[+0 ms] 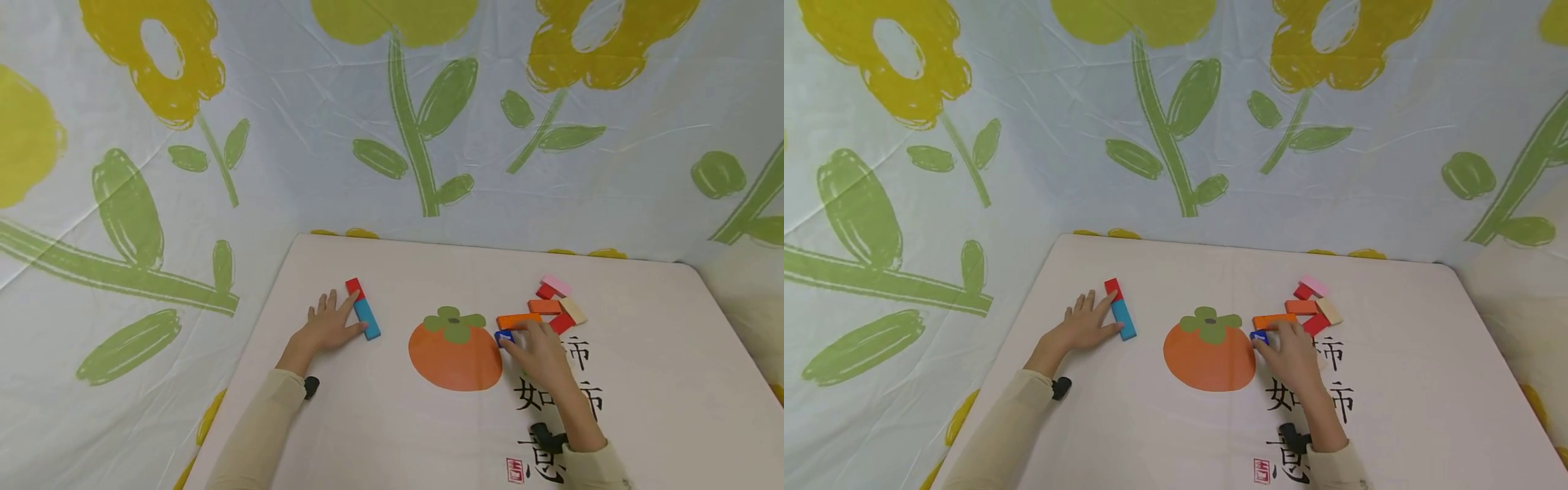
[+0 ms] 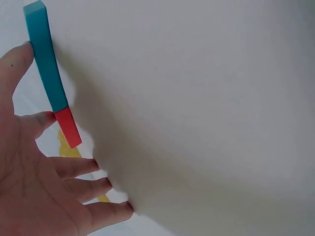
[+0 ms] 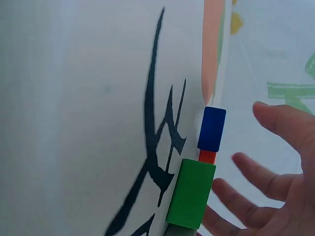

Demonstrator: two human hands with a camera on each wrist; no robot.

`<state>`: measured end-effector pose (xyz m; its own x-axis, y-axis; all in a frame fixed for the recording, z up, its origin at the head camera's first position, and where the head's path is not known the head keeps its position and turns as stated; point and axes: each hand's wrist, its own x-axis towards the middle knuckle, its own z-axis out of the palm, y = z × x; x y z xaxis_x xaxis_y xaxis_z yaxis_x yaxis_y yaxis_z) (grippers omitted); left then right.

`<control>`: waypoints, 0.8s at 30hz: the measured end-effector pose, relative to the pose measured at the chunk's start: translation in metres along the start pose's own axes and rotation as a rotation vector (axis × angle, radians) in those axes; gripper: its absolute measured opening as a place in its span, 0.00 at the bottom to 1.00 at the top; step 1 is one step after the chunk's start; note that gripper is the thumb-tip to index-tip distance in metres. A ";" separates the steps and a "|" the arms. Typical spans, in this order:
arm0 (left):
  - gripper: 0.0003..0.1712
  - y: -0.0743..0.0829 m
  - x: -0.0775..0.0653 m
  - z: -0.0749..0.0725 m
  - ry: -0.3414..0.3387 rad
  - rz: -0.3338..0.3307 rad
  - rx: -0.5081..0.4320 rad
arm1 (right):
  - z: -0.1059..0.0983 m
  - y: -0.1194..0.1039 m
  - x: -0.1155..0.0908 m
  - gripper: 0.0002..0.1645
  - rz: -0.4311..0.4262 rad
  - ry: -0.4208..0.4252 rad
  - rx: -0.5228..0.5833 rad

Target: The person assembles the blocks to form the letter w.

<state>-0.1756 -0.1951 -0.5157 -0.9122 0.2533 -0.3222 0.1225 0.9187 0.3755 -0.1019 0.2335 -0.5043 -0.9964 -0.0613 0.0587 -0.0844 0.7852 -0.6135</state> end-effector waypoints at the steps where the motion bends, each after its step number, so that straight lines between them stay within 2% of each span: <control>1: 0.49 0.000 0.000 0.000 -0.001 0.000 0.003 | 0.000 0.001 0.000 0.29 0.012 -0.013 -0.002; 8: 0.50 0.000 0.001 0.001 -0.014 -0.005 0.017 | 0.005 0.004 -0.002 0.31 0.066 -0.063 -0.038; 18: 0.50 0.000 0.003 0.002 -0.012 -0.007 0.018 | 0.014 0.005 -0.001 0.31 0.085 -0.015 -0.151; 24: 0.50 0.002 0.002 0.001 -0.010 -0.007 0.008 | 0.017 0.007 -0.001 0.29 0.088 0.006 -0.178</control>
<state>-0.1767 -0.1930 -0.5161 -0.9089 0.2503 -0.3336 0.1196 0.9227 0.3665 -0.1016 0.2284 -0.5219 -0.9998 0.0153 0.0157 0.0062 0.8841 -0.4673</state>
